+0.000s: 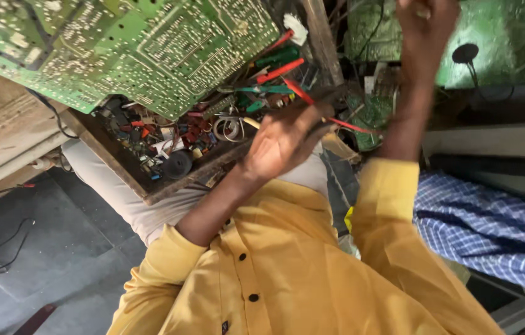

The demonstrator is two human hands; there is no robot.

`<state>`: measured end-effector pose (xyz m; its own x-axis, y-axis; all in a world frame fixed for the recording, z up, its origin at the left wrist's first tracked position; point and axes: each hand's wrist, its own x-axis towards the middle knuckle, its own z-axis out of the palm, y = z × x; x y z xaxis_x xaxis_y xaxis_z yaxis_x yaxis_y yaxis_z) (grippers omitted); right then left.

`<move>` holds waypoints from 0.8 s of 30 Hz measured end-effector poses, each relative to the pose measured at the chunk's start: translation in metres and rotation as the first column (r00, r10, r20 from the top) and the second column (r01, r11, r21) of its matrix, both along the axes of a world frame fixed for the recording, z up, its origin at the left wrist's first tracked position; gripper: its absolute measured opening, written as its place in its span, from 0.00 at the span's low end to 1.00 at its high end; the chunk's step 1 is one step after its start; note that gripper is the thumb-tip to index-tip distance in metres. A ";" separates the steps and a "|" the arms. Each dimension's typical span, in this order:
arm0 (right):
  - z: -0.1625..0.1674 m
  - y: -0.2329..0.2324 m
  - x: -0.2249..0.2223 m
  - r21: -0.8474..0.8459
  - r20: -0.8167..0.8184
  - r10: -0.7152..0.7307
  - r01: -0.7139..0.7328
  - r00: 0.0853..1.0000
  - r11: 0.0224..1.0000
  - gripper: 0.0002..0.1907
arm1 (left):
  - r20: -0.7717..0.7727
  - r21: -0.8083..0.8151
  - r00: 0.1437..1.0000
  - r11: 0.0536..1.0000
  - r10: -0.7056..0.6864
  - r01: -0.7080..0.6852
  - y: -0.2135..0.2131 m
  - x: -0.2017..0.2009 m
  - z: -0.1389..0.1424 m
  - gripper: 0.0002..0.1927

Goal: The person solders components on a large green circuit board resting on their lap, holding a soldering iron in one hand and solder wire in the other. They then use multimeter test probes to probe points on the board, repositioning the board and reaching for parts from a tray of components while testing.

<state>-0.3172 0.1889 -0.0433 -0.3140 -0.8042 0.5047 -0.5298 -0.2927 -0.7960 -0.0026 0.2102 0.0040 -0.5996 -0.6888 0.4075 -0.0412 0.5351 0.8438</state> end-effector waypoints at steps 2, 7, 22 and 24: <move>0.038 0.031 0.015 0.177 0.246 0.164 -0.211 0.955 0.961 0.10 | -0.049 0.000 0.999 1.000 -0.002 0.002 -0.002 -0.001 0.008 0.16; 0.106 0.082 0.045 0.470 0.234 0.407 -0.469 0.883 0.748 0.09 | -0.131 -0.122 0.991 0.992 -0.037 0.021 0.008 0.011 0.022 0.18; 0.180 0.082 0.180 0.511 0.472 0.658 -0.790 0.587 0.338 0.22 | -0.399 -0.526 0.892 0.850 -0.212 -0.034 0.009 0.073 0.104 0.14; 0.188 0.060 0.189 0.585 0.744 0.367 -0.810 0.557 0.044 0.27 | -0.426 -0.519 0.880 0.854 -0.212 -0.045 0.006 0.092 0.112 0.14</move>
